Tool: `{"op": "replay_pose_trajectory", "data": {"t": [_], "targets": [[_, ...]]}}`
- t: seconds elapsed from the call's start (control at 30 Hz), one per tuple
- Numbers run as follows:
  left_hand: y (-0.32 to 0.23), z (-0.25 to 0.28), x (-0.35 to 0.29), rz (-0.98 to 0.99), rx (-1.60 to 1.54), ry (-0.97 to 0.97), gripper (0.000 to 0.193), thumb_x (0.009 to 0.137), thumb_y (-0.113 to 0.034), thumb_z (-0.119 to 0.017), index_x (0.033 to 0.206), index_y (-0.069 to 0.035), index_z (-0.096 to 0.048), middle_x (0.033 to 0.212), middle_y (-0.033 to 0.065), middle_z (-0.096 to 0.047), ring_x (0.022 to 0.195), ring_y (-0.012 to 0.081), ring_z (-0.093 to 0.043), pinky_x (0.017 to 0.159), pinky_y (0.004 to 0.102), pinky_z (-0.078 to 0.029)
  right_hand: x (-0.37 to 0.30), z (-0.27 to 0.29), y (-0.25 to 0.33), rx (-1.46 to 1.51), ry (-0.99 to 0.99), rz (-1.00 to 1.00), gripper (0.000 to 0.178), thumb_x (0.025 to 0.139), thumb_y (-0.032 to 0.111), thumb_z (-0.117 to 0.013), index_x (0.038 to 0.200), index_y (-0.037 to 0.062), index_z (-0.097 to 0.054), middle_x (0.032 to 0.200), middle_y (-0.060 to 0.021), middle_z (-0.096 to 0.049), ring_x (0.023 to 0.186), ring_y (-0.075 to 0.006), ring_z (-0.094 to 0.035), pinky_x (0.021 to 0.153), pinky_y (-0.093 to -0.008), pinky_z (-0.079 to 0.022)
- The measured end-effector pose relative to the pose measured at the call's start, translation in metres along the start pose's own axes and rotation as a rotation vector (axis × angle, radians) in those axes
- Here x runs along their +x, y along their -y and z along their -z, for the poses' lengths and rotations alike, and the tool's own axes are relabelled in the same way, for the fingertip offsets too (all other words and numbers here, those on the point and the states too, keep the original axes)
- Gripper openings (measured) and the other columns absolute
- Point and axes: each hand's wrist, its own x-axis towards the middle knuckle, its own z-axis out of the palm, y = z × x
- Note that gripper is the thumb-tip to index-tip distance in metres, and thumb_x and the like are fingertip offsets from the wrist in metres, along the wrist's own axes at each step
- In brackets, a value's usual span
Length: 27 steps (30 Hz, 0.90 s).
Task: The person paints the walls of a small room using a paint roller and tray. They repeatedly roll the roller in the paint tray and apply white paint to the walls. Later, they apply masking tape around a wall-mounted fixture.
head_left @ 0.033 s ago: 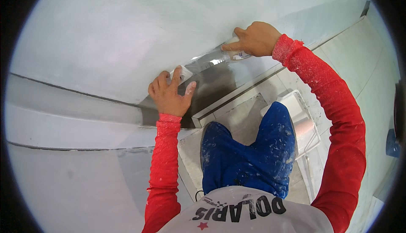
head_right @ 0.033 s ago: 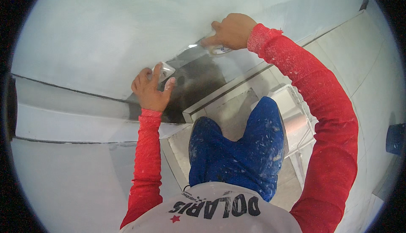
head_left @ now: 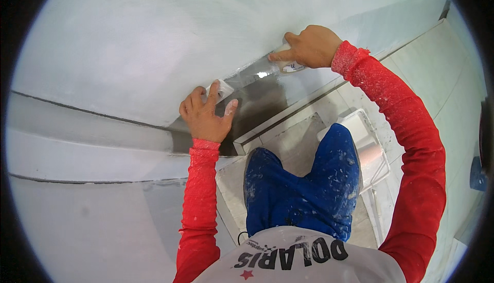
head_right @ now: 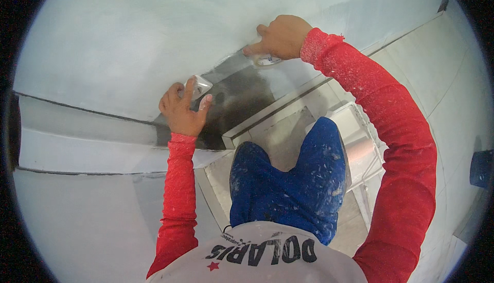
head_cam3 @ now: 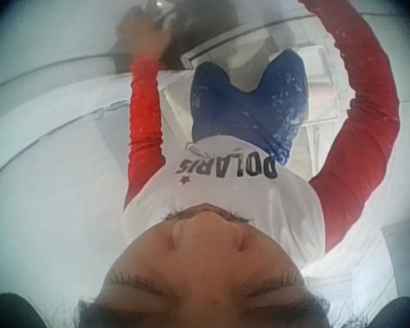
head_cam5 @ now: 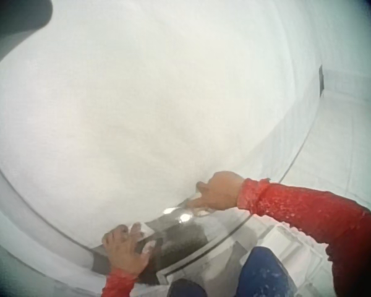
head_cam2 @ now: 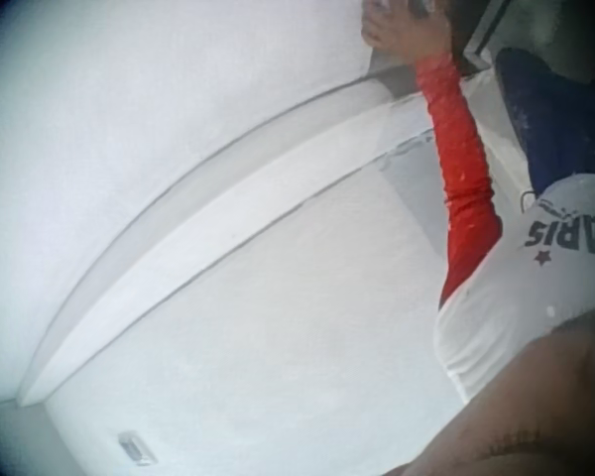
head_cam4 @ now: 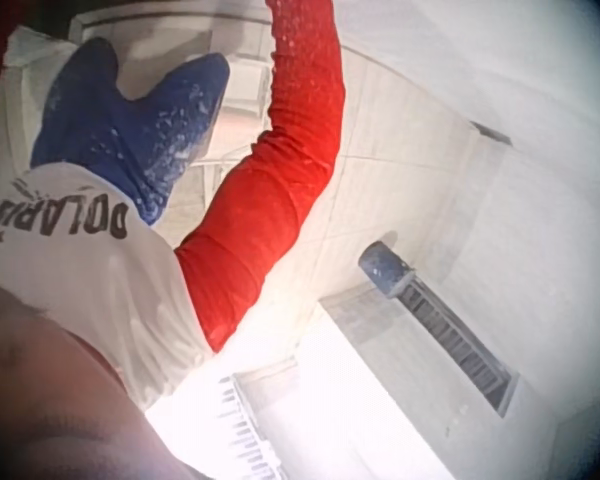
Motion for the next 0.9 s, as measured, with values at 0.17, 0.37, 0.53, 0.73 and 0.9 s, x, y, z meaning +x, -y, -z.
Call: {"op": "replay_pose_trajectory", "data": {"t": [0.17,0.37,0.53,0.73,0.9], "targets": [[0.004,-0.005,0.002,-0.027,-0.03,-0.015,0.055,0.081,-0.051,-0.066,0.123,-0.015,-0.062,0.11,0.0115,-0.053,0.101,0.029,-0.049,0.094,0.045,-0.032,-0.001,-0.006,0.008,0.072,0.048,-0.075,0.043,0.087,0.02,-0.062,0.125,0.039,-0.055,0.091,-0.0123,-0.065,0.078,-0.0287,-0.069,0.061,-0.0375,-0.057],[0.007,-0.009,0.005,-0.05,-0.048,-0.038,0.057,0.082,-0.052,-0.063,0.122,-0.01,-0.062,0.108,0.0134,-0.054,0.099,0.0288,-0.049,0.093,0.0445,-0.031,0.009,-0.031,0.023,0.104,0.096,-0.095,0.05,0.084,0.033,-0.067,0.132,0.0386,-0.052,0.093,-0.0126,-0.064,0.068,-0.0253,-0.068,0.056,-0.0349,-0.056],[0.006,-0.007,0.005,-0.055,-0.029,-0.048,0.057,0.082,-0.051,-0.063,0.122,-0.011,-0.062,0.108,0.0126,-0.054,0.097,0.0281,-0.049,0.091,0.0444,-0.032,0.005,-0.038,0.037,0.205,0.097,-0.151,0.05,0.084,0.03,-0.067,0.131,0.0368,-0.053,0.088,-0.0125,-0.064,0.07,-0.0267,-0.069,0.056,-0.0352,-0.056],[0.002,-0.006,0.007,-0.054,-0.038,-0.058,0.057,0.082,-0.051,-0.063,0.122,-0.012,-0.062,0.108,0.0114,-0.054,0.096,0.0272,-0.049,0.091,0.0442,-0.032,0.008,-0.06,0.055,0.34,0.157,-0.161,0.053,0.084,0.024,-0.065,0.134,0.0367,-0.05,0.091,-0.0128,-0.063,0.067,-0.0259,-0.067,0.056,-0.0349,-0.055],[0.002,-0.005,0.007,-0.066,-0.029,-0.058,0.054,0.079,-0.046,-0.066,0.122,-0.012,-0.062,0.107,0.0104,-0.054,0.096,0.0269,-0.049,0.091,0.0435,-0.032,0.001,-0.074,0.071,0.547,0.074,-0.236,0.048,0.086,0.023,-0.059,0.131,0.0368,-0.053,0.096,-0.0133,-0.066,0.074,-0.0304,-0.068,0.065,-0.0395,-0.055]]}}
